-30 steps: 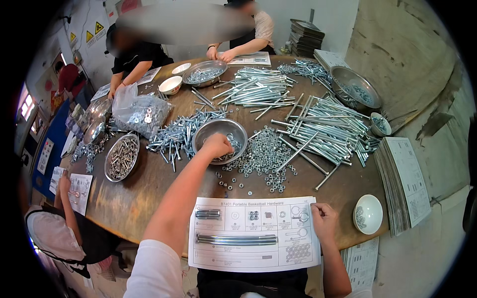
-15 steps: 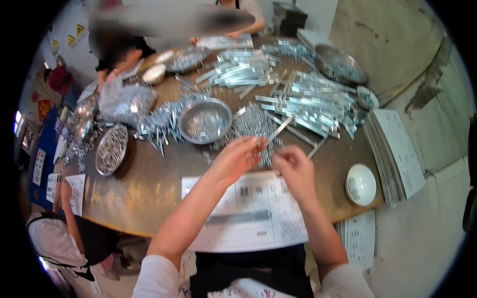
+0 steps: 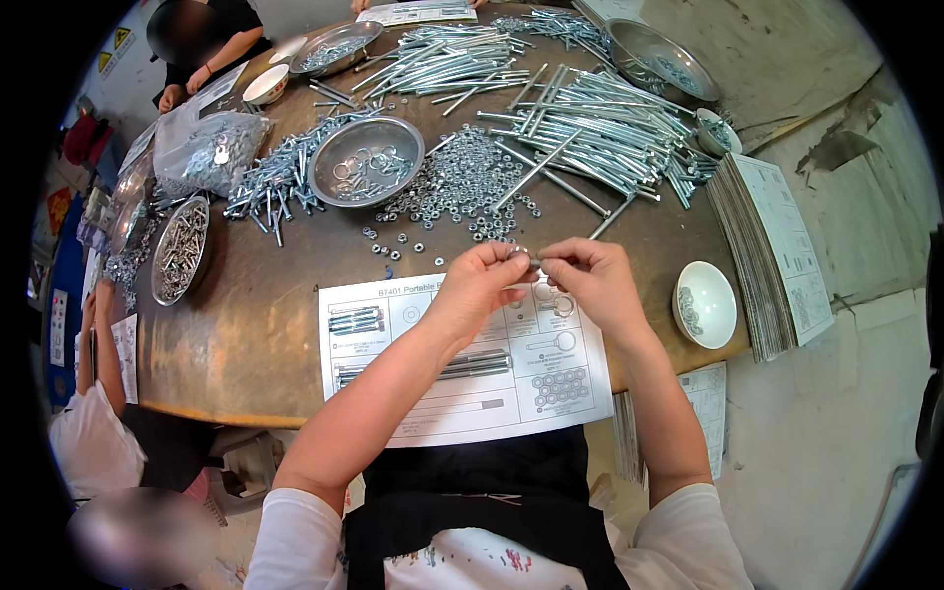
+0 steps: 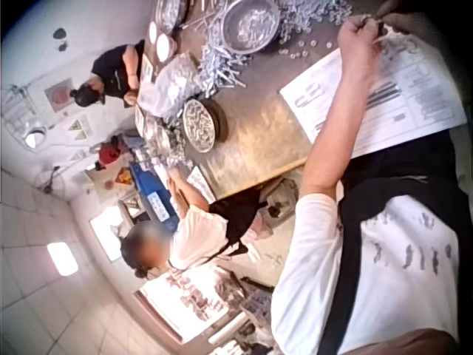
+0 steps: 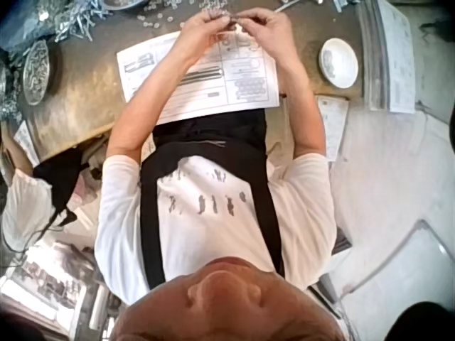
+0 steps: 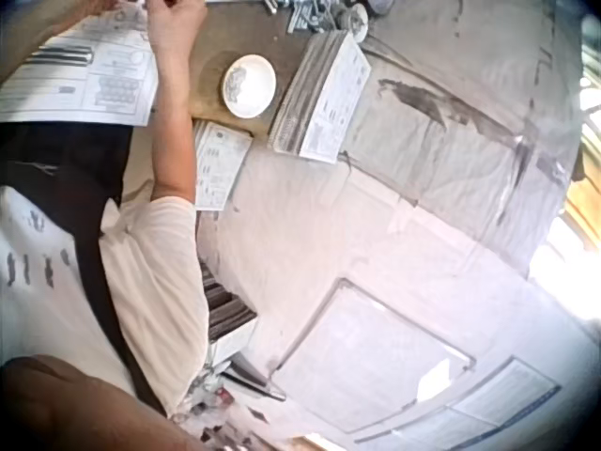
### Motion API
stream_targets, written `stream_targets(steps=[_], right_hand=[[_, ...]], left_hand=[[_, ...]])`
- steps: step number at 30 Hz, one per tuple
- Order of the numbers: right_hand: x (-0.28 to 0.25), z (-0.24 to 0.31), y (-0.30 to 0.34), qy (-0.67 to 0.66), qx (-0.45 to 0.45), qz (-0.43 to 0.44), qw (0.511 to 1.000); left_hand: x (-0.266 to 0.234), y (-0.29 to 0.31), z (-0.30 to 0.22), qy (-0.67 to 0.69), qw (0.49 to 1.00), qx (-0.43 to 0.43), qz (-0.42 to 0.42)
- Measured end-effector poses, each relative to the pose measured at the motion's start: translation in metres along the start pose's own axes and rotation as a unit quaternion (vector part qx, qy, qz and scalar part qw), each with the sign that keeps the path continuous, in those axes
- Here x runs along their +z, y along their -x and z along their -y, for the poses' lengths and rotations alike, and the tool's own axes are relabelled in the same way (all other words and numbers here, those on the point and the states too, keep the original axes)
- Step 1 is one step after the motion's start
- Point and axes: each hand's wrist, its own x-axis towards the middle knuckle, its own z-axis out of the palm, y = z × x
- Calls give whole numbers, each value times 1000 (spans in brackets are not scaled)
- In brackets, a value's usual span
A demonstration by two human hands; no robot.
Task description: The person assembles metal rods, nuts, and washers at a workbench, following a printed instruction sheet. They pick components from bowls and piles, thread them onto rods, and place the assembled units on the sheet. Other workers are visible in the background performing similar tasks.
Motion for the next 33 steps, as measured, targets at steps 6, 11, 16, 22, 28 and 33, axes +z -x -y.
stream_targets(steps=[6, 11, 16, 22, 28, 33], right_hand=[[-8, -21, 2, 262, -111, 17, 959], [-21, -42, 8, 343, -125, 9, 931], [-32, -51, 9, 354, -124, 1, 927], [-23, -53, 5, 396, -174, 19, 901], [-32, -65, 20, 281, -155, -138, 937], [-37, -109, 23, 162, -122, -216, 955]], left_hand=[[-17, -25, 30, -365, 926, 97, -21], [-6, -21, 37, -556, 808, 194, -27], [5, -18, 41, -636, 729, 252, -40], [-3, -16, 49, -669, 705, 231, -56], [-69, 2, -20, -610, 717, 305, -143], [-229, 59, -126, -523, 644, 376, -413]])
